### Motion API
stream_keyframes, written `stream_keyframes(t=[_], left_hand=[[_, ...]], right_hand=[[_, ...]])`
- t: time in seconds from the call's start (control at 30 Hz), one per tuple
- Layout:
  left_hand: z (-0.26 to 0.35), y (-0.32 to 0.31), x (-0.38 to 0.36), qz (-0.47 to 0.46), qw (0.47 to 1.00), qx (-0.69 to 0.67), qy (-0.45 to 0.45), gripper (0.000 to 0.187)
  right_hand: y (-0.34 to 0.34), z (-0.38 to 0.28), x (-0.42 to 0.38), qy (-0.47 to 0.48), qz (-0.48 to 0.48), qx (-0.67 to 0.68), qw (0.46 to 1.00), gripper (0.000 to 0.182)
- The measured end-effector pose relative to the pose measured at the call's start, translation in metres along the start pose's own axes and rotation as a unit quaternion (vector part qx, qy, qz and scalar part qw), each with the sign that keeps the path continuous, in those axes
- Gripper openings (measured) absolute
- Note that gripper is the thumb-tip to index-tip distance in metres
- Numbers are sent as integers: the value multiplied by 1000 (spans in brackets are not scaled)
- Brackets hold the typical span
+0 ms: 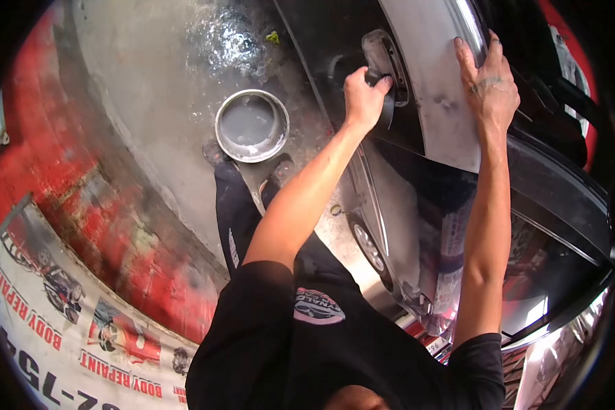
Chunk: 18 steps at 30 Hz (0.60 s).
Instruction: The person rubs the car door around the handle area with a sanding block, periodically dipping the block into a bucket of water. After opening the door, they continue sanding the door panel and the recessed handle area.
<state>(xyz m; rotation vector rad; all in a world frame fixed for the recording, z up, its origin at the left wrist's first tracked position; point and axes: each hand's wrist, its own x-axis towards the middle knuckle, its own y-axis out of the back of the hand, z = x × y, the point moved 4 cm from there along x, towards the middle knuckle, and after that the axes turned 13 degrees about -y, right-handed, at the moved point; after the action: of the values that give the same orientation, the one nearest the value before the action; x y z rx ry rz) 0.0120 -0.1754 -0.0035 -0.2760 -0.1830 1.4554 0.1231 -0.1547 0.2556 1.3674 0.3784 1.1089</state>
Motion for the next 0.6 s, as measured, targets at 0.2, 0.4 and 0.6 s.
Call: stream_keyframes(t=[0.2, 0.4, 0.6], left_hand=[[20, 5, 40, 82, 994, -54, 45, 16], [19, 13, -16, -38, 998, 40, 17, 19], [30, 30, 43, -54, 996, 69, -13, 24]], right_hand=[[0, -2, -3, -17, -20, -5, 1000, 80], [2, -3, -2, -5, -3, 3, 1000, 83], [3, -5, 1, -17, -21, -1, 1000, 82]])
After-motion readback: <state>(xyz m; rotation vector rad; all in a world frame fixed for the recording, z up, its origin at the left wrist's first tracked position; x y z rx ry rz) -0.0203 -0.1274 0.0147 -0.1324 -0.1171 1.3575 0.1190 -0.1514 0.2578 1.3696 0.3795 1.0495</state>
